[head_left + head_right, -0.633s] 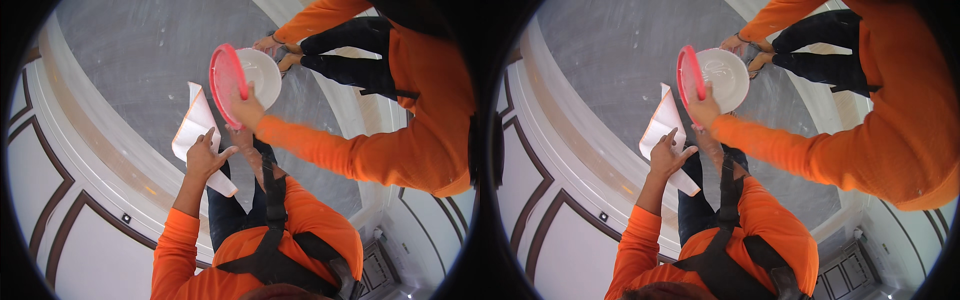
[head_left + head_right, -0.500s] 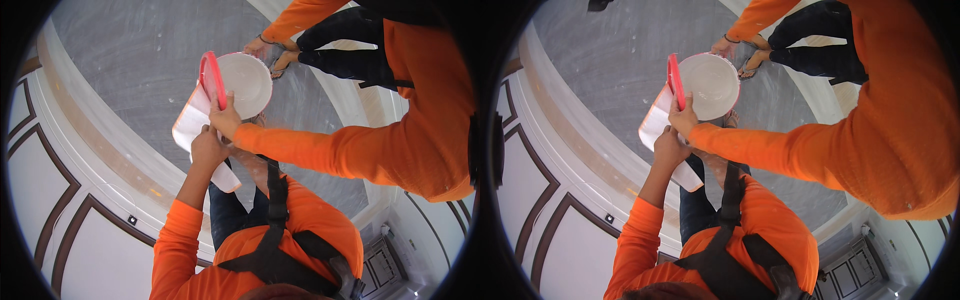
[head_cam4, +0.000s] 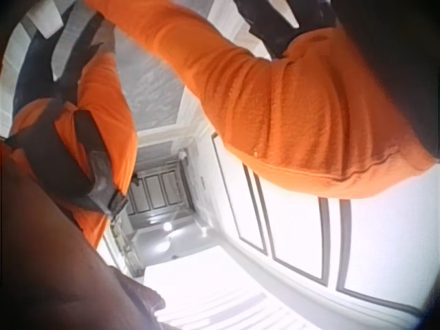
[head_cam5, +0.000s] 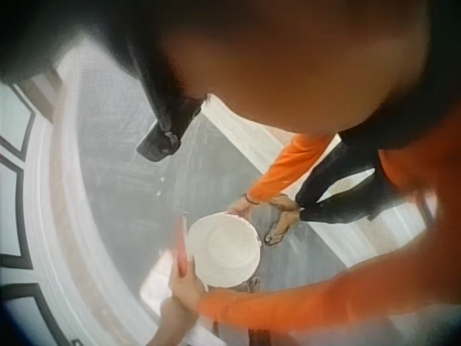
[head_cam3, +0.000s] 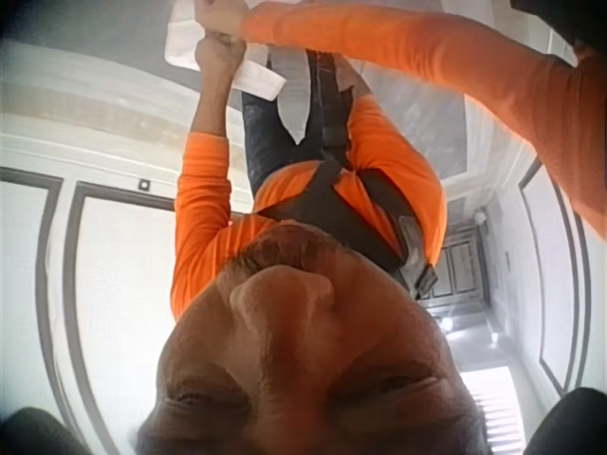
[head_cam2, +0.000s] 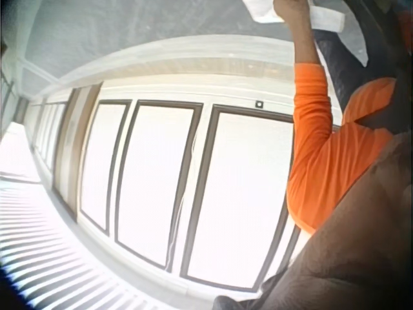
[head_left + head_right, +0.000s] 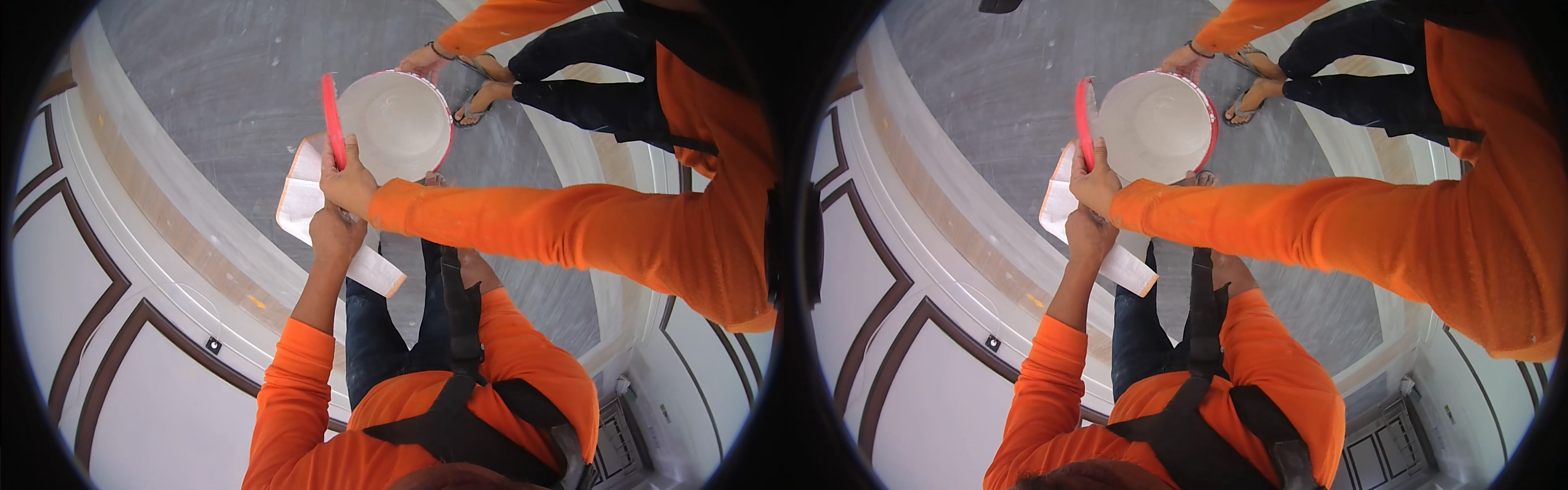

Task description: The person walks through a hallway carrying a white cloth and a pink bucket, then enters a construction area. They kneel on the floor and use the cloth to pick up small pieces of debris and dust, placing them into the cloth.

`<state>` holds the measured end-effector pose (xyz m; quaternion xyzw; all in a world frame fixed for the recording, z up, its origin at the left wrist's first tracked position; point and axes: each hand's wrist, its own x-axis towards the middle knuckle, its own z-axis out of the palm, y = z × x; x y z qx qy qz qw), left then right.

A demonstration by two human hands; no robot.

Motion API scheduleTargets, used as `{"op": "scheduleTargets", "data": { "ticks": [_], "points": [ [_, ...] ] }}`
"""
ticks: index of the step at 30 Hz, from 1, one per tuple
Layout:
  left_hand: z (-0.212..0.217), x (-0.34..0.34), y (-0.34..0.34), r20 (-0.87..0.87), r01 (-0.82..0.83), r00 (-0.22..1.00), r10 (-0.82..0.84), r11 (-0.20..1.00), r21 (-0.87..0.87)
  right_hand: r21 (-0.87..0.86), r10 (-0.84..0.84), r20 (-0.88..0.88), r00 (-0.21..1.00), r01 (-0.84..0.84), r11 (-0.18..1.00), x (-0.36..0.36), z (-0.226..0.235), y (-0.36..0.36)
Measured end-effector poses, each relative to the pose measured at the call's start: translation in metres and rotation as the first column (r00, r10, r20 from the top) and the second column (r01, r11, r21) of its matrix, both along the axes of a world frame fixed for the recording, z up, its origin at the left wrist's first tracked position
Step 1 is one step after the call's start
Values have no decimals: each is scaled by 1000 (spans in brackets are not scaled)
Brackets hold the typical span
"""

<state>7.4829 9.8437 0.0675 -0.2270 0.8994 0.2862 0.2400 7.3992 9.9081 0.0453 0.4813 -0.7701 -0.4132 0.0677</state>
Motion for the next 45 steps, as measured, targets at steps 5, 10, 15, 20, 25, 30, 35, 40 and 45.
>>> {"op": "scheduleTargets", "data": {
  "ticks": [5,10,15,20,25,30,35,40,45],
  "points": [
    [-10,15,-1,48,-104,994,102,994,40,410,381,-123,916,-303,860,6,-1,-6],
    [-18,29,4,-33,-80,996,85,990,117,256,185,-293,938,-110,960,26,-30,-3],
    [-11,15,-10,-271,-151,940,206,966,210,302,329,-376,866,-222,927,8,-13,6],
    [-8,-31,-43,-312,-59,943,119,978,198,18,458,-189,869,-463,886,-52,15,-4],
    [-16,-17,-47,-262,-119,952,159,980,162,-57,573,-194,796,-592,804,-52,-8,-20],
    [-14,12,-35,-176,-165,965,195,971,172,-87,666,-55,744,-668,739,-34,-4,-15],
    [-14,29,-19,-226,-133,957,180,969,208,-329,582,88,809,-528,783,-24,6,19],
    [-13,12,-21,-277,-32,955,103,968,250,-116,636,49,770,-628,770,-52,38,29],
    [-13,-14,-26,-227,-62,968,106,980,191,-315,583,122,803,-526,790,-71,12,23]
  ]
}}
